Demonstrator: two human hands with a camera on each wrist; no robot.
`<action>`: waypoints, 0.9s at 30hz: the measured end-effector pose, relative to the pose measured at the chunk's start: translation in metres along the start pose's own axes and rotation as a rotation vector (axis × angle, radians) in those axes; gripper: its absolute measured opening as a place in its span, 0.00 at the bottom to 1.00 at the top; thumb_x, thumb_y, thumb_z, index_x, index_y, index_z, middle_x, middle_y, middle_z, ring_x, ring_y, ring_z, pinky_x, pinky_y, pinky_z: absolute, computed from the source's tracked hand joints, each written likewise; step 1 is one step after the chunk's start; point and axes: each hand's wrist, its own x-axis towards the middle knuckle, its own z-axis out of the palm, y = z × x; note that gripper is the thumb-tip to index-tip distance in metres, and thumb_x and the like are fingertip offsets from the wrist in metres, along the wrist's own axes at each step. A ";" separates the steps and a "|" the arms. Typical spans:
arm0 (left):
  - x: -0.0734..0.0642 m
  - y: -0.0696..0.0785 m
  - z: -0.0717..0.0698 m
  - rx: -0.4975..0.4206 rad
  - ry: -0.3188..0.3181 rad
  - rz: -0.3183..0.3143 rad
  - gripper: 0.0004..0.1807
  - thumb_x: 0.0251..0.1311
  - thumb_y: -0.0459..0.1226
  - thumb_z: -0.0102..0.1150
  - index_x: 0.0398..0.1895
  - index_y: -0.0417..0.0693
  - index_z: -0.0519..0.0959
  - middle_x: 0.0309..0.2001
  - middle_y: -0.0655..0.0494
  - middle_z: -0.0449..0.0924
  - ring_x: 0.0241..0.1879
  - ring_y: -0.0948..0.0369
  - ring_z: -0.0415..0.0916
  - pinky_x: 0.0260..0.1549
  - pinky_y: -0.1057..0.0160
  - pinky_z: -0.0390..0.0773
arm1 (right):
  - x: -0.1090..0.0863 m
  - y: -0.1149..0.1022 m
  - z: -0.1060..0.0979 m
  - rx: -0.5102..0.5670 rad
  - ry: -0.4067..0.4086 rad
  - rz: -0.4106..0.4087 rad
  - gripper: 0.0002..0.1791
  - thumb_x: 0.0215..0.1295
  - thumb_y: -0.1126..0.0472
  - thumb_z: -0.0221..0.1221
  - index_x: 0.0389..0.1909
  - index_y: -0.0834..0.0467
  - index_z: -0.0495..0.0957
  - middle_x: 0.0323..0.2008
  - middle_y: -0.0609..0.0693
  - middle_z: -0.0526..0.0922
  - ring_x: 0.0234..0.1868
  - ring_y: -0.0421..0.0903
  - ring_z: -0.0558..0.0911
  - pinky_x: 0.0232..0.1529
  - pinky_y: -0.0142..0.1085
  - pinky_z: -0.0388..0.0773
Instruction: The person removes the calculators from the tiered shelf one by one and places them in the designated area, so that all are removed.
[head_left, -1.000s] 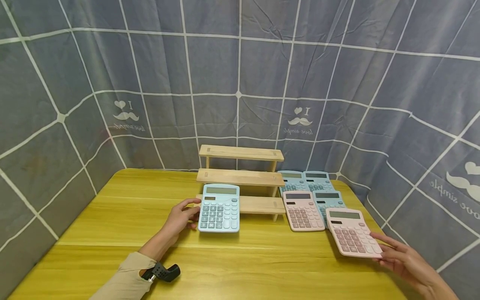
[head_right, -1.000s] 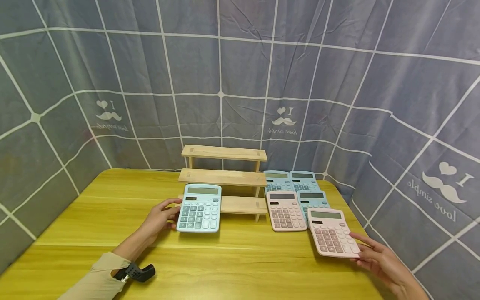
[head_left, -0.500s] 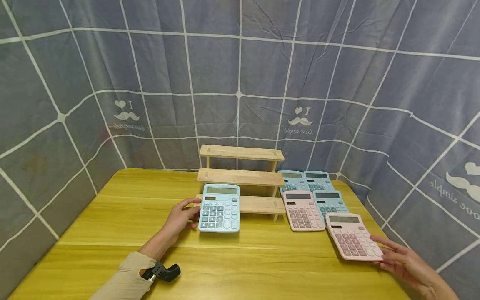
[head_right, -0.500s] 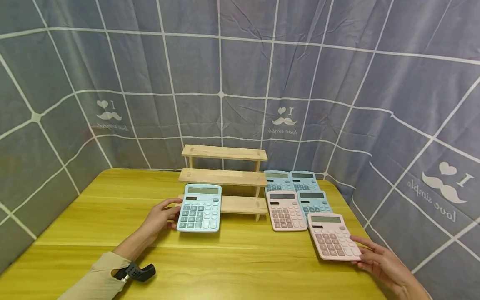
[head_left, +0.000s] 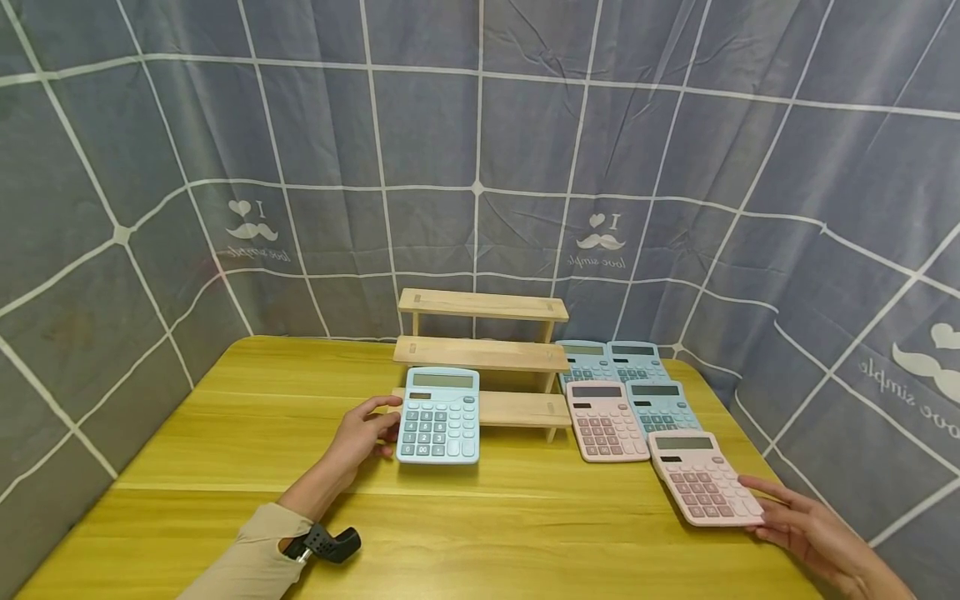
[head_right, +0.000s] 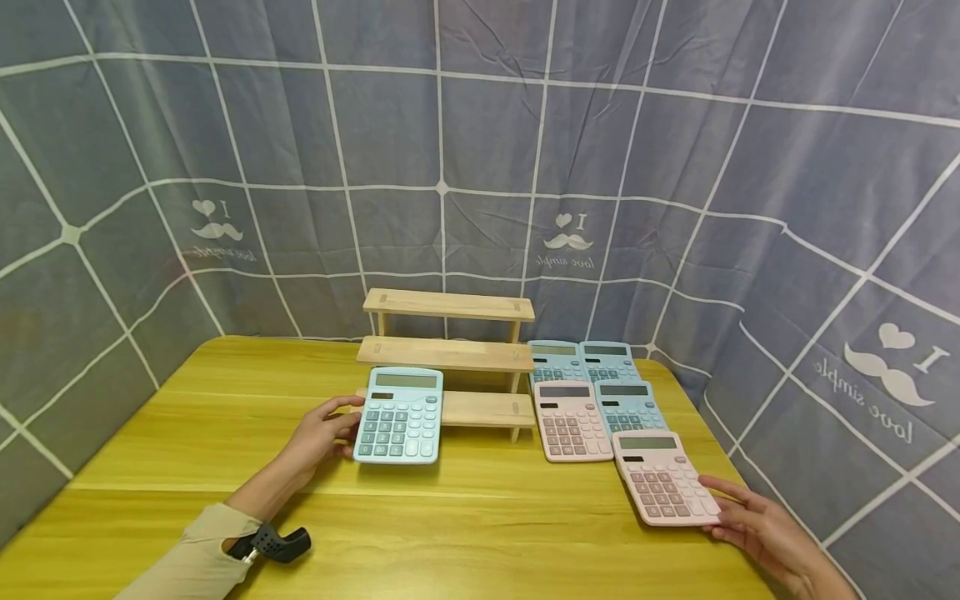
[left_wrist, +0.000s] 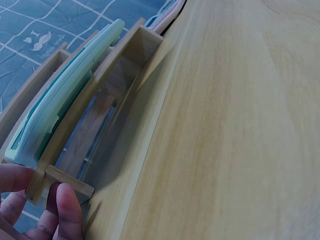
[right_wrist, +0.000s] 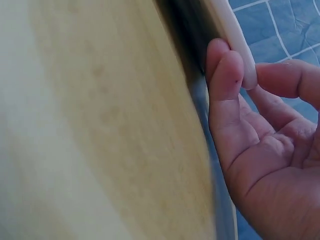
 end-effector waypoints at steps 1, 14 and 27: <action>0.000 0.000 0.000 -0.002 0.002 -0.001 0.17 0.71 0.36 0.56 0.61 0.45 0.76 0.36 0.50 0.81 0.32 0.57 0.76 0.24 0.65 0.79 | 0.000 0.000 0.000 -0.024 0.012 0.004 0.31 0.80 0.69 0.36 0.56 0.34 0.81 0.53 0.35 0.80 0.50 0.43 0.84 0.55 0.36 0.81; 0.002 -0.001 0.000 0.007 0.005 -0.001 0.17 0.72 0.37 0.55 0.61 0.45 0.76 0.37 0.50 0.82 0.32 0.58 0.77 0.25 0.65 0.80 | -0.001 0.001 0.003 -0.310 0.185 0.067 0.25 0.78 0.65 0.47 0.51 0.25 0.76 0.41 0.50 0.79 0.37 0.44 0.80 0.34 0.32 0.78; 0.001 -0.001 0.000 0.003 0.001 -0.003 0.17 0.71 0.37 0.56 0.61 0.45 0.76 0.37 0.50 0.82 0.33 0.57 0.77 0.25 0.66 0.80 | 0.001 0.003 0.015 -0.479 0.387 0.080 0.22 0.75 0.59 0.54 0.67 0.60 0.69 0.44 0.48 0.80 0.34 0.46 0.80 0.32 0.35 0.78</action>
